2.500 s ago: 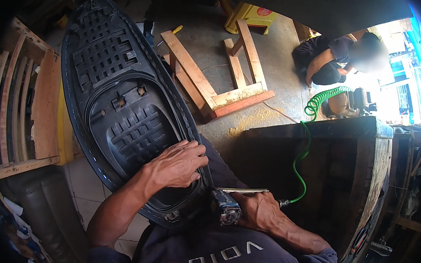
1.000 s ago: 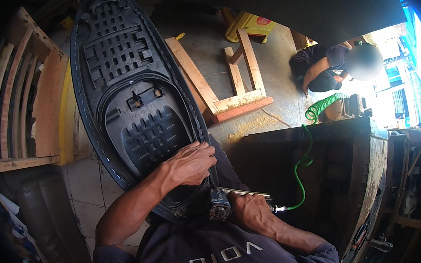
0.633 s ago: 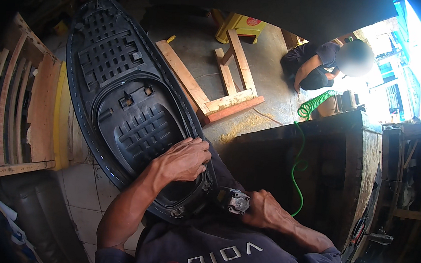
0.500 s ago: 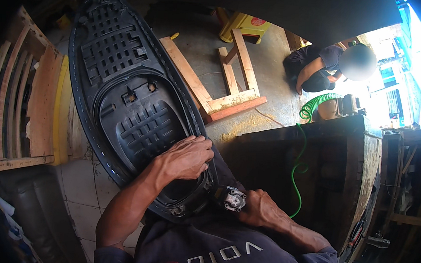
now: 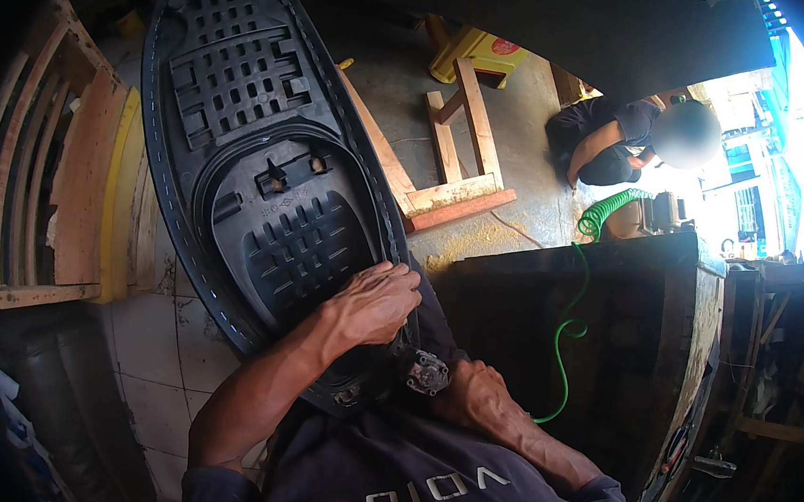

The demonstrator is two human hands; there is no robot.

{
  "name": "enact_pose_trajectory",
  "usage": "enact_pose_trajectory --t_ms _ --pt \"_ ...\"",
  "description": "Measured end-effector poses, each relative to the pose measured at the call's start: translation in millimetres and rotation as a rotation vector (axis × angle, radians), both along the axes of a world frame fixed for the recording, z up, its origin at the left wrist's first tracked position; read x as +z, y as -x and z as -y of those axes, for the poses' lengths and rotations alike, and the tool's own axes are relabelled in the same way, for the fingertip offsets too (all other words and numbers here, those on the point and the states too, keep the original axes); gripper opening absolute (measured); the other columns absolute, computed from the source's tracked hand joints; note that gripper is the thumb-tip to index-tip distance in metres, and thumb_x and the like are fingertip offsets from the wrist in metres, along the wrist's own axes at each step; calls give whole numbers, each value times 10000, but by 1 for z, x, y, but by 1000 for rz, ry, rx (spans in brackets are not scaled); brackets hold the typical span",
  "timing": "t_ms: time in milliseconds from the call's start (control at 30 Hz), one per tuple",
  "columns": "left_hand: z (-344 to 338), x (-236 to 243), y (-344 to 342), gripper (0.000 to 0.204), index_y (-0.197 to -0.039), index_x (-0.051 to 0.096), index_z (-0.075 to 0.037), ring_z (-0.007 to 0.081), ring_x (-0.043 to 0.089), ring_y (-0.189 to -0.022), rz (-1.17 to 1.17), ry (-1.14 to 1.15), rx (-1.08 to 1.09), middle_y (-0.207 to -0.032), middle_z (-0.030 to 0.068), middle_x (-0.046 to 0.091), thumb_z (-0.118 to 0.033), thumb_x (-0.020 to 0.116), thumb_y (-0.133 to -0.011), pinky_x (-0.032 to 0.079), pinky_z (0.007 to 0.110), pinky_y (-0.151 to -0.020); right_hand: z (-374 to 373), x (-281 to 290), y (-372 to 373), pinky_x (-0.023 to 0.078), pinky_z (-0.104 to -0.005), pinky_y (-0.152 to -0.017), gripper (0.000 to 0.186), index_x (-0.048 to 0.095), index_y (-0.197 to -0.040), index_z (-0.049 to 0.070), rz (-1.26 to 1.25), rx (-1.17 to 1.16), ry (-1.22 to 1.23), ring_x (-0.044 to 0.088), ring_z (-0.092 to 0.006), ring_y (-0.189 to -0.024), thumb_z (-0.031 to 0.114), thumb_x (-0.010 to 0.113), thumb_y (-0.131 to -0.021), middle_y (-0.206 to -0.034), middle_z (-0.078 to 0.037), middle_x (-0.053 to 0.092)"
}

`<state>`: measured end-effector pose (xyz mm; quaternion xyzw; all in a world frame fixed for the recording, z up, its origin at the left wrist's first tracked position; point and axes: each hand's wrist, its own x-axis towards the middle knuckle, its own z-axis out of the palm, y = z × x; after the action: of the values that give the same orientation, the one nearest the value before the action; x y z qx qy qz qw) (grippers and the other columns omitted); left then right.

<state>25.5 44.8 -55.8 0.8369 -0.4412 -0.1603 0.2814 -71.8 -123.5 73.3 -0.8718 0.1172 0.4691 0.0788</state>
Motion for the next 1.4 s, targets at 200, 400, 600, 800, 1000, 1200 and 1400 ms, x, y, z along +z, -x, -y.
enact_pose_trajectory --t_ms 200,400,600,800,1000,1200,1400 --pt "-1 12 -5 171 -1008 743 -78 288 593 -1178 -25 -11 -23 -1127 99 636 -194 757 -883 470 421 -1041 17 30 -4 591 -508 -831 456 738 -1004 -73 115 13 -121 742 -450 -940 320 800 -781 -926 -312 736" --pt "-4 27 -10 161 -1006 728 -67 299 596 -1147 -90 -38 -51 -1112 107 627 -196 749 -912 478 426 -1017 82 86 -5 562 -358 -688 274 713 -1164 -1 904 -581 -644 671 -192 -724 153 698 -938 -903 -102 705" --pt "-3 31 -11 159 -1017 718 -61 311 595 -1138 -89 -10 -38 -1093 114 618 -172 749 -906 479 428 -1015 253 126 -14 495 -394 -806 266 590 -1012 26 1671 -842 -1513 478 -177 -732 246 498 -1131 -800 -38 469" --pt "-8 32 -7 162 -1027 709 -60 312 592 -1125 -73 26 -51 -1081 107 613 -147 750 -897 481 424 -1011 458 156 50 545 -451 -1046 321 631 -1148 -47 1998 -1293 -1135 682 -284 -1035 260 543 -1121 -1087 -165 703" --pt "-17 34 -2 215 -1060 706 -50 315 582 -1141 -77 59 -103 -1116 109 612 -149 757 -877 468 427 -1045 469 132 117 595 -354 -950 317 653 -1260 5 1556 -1550 -758 706 -216 -1090 260 519 -1127 -1182 -145 722" --pt "-27 29 1 250 -1105 702 -31 333 575 -1224 -67 148 -137 -1191 131 622 -138 747 -884 459 440 -1080 410 139 124 576 -354 -845 312 678 -1193 5 1351 -1299 -14 706 -213 -969 273 540 -1115 -1056 -127 721" --pt "-41 45 -8 224 -1124 711 -23 356 641 -1161 -125 265 -45 -1156 133 691 -151 727 -941 491 432 -1058 268 143 48 558 -353 -741 316 703 -1126 4 1674 -774 760 706 -210 -849 286 561 -1102 -931 -109 721"
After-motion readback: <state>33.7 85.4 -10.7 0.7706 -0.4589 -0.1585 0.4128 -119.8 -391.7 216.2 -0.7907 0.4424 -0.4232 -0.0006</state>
